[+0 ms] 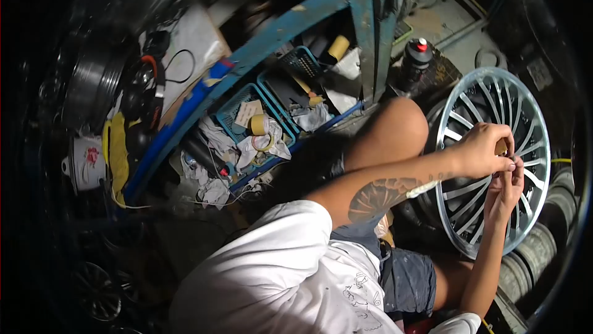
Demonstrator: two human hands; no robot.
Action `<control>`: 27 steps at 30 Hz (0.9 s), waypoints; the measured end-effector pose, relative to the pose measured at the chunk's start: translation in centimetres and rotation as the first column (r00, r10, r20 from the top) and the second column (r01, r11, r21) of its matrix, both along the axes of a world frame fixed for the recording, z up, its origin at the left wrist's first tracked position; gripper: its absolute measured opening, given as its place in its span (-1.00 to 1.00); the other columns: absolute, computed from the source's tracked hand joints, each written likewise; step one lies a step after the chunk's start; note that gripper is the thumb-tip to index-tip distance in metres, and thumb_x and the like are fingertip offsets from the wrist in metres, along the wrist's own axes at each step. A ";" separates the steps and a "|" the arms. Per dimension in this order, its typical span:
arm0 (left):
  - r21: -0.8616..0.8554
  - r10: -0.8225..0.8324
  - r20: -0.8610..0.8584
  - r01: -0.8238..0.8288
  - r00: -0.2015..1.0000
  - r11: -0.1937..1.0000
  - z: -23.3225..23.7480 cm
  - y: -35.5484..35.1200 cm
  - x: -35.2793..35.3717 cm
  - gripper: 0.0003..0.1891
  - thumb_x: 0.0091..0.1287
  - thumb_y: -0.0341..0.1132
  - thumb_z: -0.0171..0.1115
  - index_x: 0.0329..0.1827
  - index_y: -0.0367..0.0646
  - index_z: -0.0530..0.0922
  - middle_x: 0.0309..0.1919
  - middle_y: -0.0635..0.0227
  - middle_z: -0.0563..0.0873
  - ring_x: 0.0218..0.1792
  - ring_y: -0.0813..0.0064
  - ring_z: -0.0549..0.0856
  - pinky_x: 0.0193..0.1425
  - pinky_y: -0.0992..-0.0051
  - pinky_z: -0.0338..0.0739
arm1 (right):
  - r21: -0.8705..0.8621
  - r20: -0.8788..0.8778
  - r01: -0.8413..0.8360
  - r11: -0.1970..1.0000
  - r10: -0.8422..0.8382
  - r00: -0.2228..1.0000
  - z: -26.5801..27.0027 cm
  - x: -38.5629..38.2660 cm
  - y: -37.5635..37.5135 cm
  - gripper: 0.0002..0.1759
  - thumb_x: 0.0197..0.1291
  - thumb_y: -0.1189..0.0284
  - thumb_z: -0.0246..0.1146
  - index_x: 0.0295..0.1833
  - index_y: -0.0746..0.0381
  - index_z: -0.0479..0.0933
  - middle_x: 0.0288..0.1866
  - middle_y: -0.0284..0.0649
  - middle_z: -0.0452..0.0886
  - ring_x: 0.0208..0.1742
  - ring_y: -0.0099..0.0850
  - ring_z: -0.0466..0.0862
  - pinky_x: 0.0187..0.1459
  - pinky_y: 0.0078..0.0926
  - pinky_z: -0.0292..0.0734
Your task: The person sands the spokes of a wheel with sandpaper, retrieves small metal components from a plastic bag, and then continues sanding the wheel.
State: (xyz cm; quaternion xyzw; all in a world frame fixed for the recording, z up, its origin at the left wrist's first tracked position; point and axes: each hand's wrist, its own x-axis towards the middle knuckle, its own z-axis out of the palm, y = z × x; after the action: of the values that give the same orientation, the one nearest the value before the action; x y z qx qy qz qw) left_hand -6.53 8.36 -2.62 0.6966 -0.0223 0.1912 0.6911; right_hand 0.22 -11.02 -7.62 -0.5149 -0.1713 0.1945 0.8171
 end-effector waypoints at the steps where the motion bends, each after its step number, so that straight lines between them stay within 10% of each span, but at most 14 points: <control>1: -0.028 0.064 0.016 -0.063 0.998 0.998 0.6 0.2 -1.0 -0.69 0.12 -0.27 0.60 -0.23 -0.23 0.65 -0.42 0.26 0.73 -0.37 0.41 0.73 -0.22 0.38 0.60 | 0.018 0.039 -0.063 0.998 0.062 0.997 0.3 -0.3 0.3 -0.68 0.49 0.54 0.29 0.26 0.32 0.43 0.13 -0.16 0.63 0.11 -0.47 0.67 0.24 -0.49 0.56; 5: -0.013 0.068 0.273 -0.067 0.960 0.998 -2.3 1.4 -4.1 -0.71 0.33 -0.29 0.51 -0.03 -0.20 0.60 -0.26 0.34 0.73 -0.30 0.57 0.67 -0.20 0.47 0.57 | -0.200 0.176 -0.075 0.977 0.111 0.978 1.7 -4.8 1.0 -0.54 0.43 0.54 0.33 0.37 0.42 0.46 0.19 -0.11 0.67 0.10 -0.44 0.68 0.16 -0.50 0.57; 7: -0.524 -0.221 0.001 0.189 0.975 0.830 -1.2 4.3 -9.5 -0.74 0.42 -0.32 0.44 0.04 -0.20 0.59 -0.22 0.38 0.73 -0.27 0.59 0.68 -0.16 0.53 0.59 | -0.252 0.213 -0.242 0.937 0.298 0.930 5.0 -7.7 2.7 -0.40 0.36 0.50 0.36 0.47 0.40 0.41 0.30 -0.04 0.65 0.10 -0.35 0.72 0.17 -0.42 0.58; 8: -0.381 -0.055 -0.019 0.044 0.998 0.924 -1.1 6.6 -11.8 -0.76 0.50 -0.29 0.36 0.09 -0.18 0.57 -0.23 0.39 0.70 -0.24 0.59 0.69 -0.11 0.57 0.61 | -0.283 0.165 -0.276 0.919 0.330 0.929 6.0 -9.0 3.1 -0.38 0.35 0.52 0.36 0.48 0.38 0.41 0.31 -0.02 0.65 0.13 -0.34 0.72 0.17 -0.41 0.59; 11: -0.827 0.095 0.021 -0.036 0.995 0.561 -5.2 14.6 -17.0 -0.82 0.60 -0.28 0.15 0.12 -0.15 0.48 -0.07 0.15 0.73 -0.19 0.28 0.75 0.02 0.25 0.67 | -0.480 0.257 -0.216 0.850 0.371 0.892 4.7 -9.7 1.9 -0.42 0.32 0.61 0.35 0.45 0.34 0.47 0.32 -0.03 0.65 0.10 -0.37 0.74 0.10 -0.45 0.64; 15: -0.494 0.357 -0.532 -0.624 0.768 0.606 -20.1 24.3 -21.3 -0.83 0.59 -0.27 0.20 0.06 -0.16 0.61 -0.07 0.33 0.74 -0.01 0.45 0.72 0.15 0.37 0.63 | -0.651 0.243 -0.137 0.746 0.376 0.894 5.0 -9.3 0.7 -0.66 0.34 0.67 0.29 0.21 0.42 0.64 0.21 -0.09 0.71 0.00 -0.48 0.72 0.06 -0.52 0.62; 18: 0.178 0.705 -0.474 -0.727 0.527 0.663 -31.3 29.9 -22.9 -0.87 0.49 -0.38 0.31 -0.06 -0.28 0.63 -0.10 0.24 0.79 -0.03 0.42 0.72 0.13 0.39 0.59 | -0.666 0.260 -0.117 0.737 0.376 0.889 4.3 -9.3 0.6 -0.72 0.33 0.67 0.29 0.14 0.43 0.65 0.13 -0.10 0.73 -0.02 -0.49 0.71 0.06 -0.54 0.61; 21: 0.406 0.832 -0.309 -0.727 0.461 0.554 -32.3 30.6 -22.3 -0.76 0.30 -0.37 0.46 0.01 -0.13 0.68 -0.12 0.08 0.81 -0.05 0.07 0.78 0.12 0.24 0.62 | -0.719 0.268 -0.075 0.691 0.376 0.887 3.3 -9.6 0.4 -0.74 0.32 0.69 0.29 0.10 0.44 0.67 0.06 -0.12 0.75 0.00 -0.48 0.70 0.05 -0.53 0.61; 23: 0.884 0.924 -0.241 -0.326 0.299 0.336 -27.5 28.1 -22.3 -0.49 0.23 -0.28 0.49 0.27 0.01 0.60 0.09 0.14 0.68 0.22 0.03 0.57 0.33 0.00 0.40 | -0.703 0.211 -0.132 0.699 0.382 0.900 3.2 -10.0 0.6 -0.74 0.33 0.68 0.30 0.11 0.44 0.67 0.06 -0.13 0.75 0.01 -0.48 0.70 0.04 -0.53 0.61; 27: 0.848 0.802 -0.016 -0.417 0.597 0.327 -23.0 26.3 -20.9 -0.47 0.26 -0.32 0.43 0.32 -0.03 0.56 0.10 0.20 0.62 0.24 0.07 0.51 0.28 0.04 0.34 | -0.664 0.078 -0.237 0.709 0.381 0.921 2.8 -9.6 -0.3 -0.77 0.38 0.62 0.31 0.11 0.44 0.67 0.07 -0.15 0.73 0.00 -0.51 0.69 0.03 -0.54 0.63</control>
State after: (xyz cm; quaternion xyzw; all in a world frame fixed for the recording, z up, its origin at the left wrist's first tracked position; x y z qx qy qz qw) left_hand -27.42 34.66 -25.64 0.8943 0.3262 0.2534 0.1721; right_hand -9.43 -11.35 -4.84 -0.7441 -0.2635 0.3206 0.5235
